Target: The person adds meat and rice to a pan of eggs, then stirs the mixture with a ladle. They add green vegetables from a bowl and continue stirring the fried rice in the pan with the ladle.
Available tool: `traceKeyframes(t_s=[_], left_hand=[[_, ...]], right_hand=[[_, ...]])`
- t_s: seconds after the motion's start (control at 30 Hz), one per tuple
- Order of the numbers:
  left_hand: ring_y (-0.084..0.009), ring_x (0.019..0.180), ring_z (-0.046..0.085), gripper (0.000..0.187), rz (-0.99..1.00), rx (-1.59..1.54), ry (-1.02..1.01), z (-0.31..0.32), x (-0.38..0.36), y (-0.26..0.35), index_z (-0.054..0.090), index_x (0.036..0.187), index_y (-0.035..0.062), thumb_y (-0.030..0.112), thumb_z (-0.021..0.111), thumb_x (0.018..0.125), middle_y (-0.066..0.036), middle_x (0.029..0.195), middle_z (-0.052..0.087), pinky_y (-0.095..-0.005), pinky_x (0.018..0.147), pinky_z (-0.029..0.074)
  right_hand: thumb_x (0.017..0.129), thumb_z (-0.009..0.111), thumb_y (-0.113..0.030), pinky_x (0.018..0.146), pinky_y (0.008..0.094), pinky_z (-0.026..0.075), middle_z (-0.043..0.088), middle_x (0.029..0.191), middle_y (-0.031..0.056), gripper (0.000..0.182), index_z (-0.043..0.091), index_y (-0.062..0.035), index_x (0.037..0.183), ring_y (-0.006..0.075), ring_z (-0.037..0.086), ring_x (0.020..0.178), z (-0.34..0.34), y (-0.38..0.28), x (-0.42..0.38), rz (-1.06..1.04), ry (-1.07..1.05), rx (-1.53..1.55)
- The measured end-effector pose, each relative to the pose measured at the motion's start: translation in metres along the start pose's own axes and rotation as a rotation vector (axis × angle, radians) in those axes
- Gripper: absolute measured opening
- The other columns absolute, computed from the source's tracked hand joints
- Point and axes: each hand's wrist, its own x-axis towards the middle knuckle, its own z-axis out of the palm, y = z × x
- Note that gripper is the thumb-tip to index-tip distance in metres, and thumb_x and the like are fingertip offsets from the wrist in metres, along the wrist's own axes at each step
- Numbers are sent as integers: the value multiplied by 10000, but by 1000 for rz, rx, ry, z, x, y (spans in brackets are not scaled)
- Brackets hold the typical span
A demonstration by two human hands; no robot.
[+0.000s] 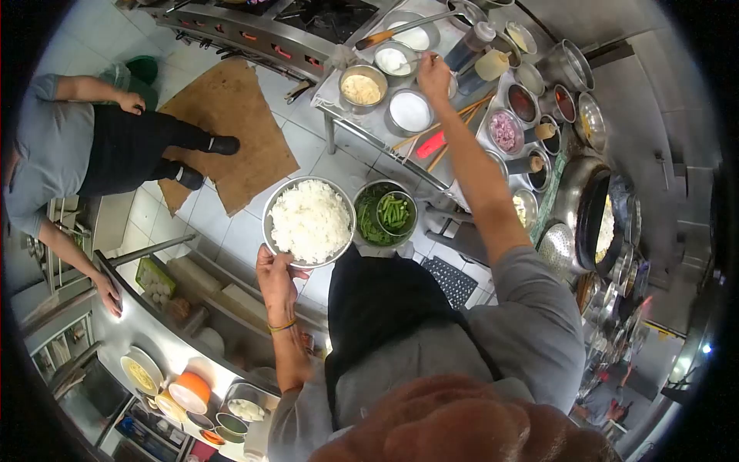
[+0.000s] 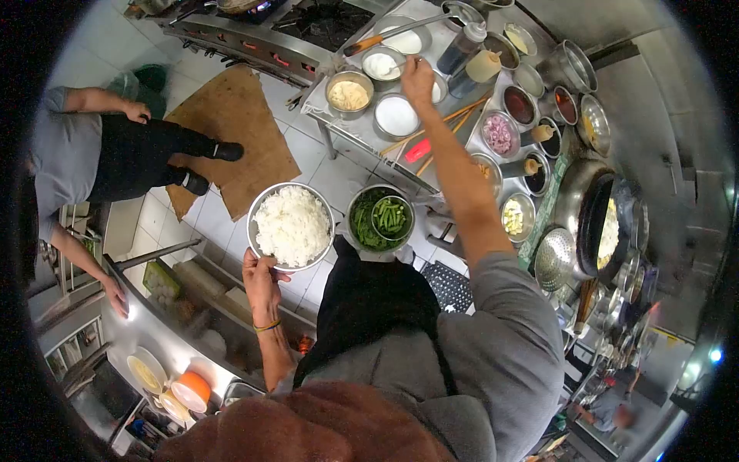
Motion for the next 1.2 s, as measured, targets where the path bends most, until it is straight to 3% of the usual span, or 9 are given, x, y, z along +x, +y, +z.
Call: traceKeyframes(t_s=[0.13,0.33,0.43,0.53,0.63,0.73,0.83,0.93,1.2], left_hand=[[-210,532,686,167,-15,-7,20,3,17,5,581,976,4,-36,534,821,-160,858,714,-264,395,565],[-224,535,692,165,-1,23,17,21,35,18,574,979,-6,-32,538,820,-164,851,709,-272,399,569],[-227,531,692,177,32,15,32,31,38,22,576,993,-6,-38,532,824,-165,851,708,-274,398,571],[-229,529,691,183,30,22,37,37,38,26,576,998,-3,-42,529,825,-163,850,708,-274,396,571],[-229,531,691,184,36,29,34,40,41,26,576,999,0,-43,529,827,-160,848,707,-275,395,570],[-226,532,692,179,59,20,29,44,41,27,576,995,2,-41,531,828,-158,847,707,-277,396,569],[-224,535,692,168,60,26,36,43,41,29,573,985,4,-41,532,828,-159,847,707,-277,398,568],[-224,531,688,165,46,42,45,40,46,27,569,982,4,-40,528,829,-159,847,706,-278,400,569],[-229,510,674,189,43,41,6,63,77,31,554,1017,-12,-31,517,833,-158,843,696,-285,405,581]], right_hand=[[987,597,-151,770,418,531,693,912,215,211,717,21,1008,354,688,858,-68,-61,-5,-423,-82,-30],[984,584,-58,812,398,522,710,988,172,174,718,-5,1082,321,668,890,-105,-48,-32,-386,-325,-28],[978,623,-93,865,361,520,728,1041,142,170,730,3,1069,278,678,926,-115,-68,-37,-239,-251,174],[959,597,-54,898,385,499,726,1041,128,179,728,-26,1079,298,646,972,-104,-93,-41,-430,-437,140],[949,605,-59,910,392,499,731,1040,108,168,733,-40,1056,297,640,991,-59,-69,-50,-584,-529,66],[958,592,-60,909,402,502,730,1051,99,166,734,-45,1044,301,637,1014,-44,-54,-55,-523,-570,-7],[991,566,-93,878,386,523,727,1024,120,183,732,-36,1043,287,663,975,-37,-44,-63,-389,-451,84],[1028,548,-142,817,361,543,730,974,135,218,721,-11,1052,243,691,879,-21,-31,-76,34,-386,187],[1052,564,-269,702,289,517,721,875,57,285,702,-21,1078,139,675,802,-36,-17,-65,301,-225,400]])
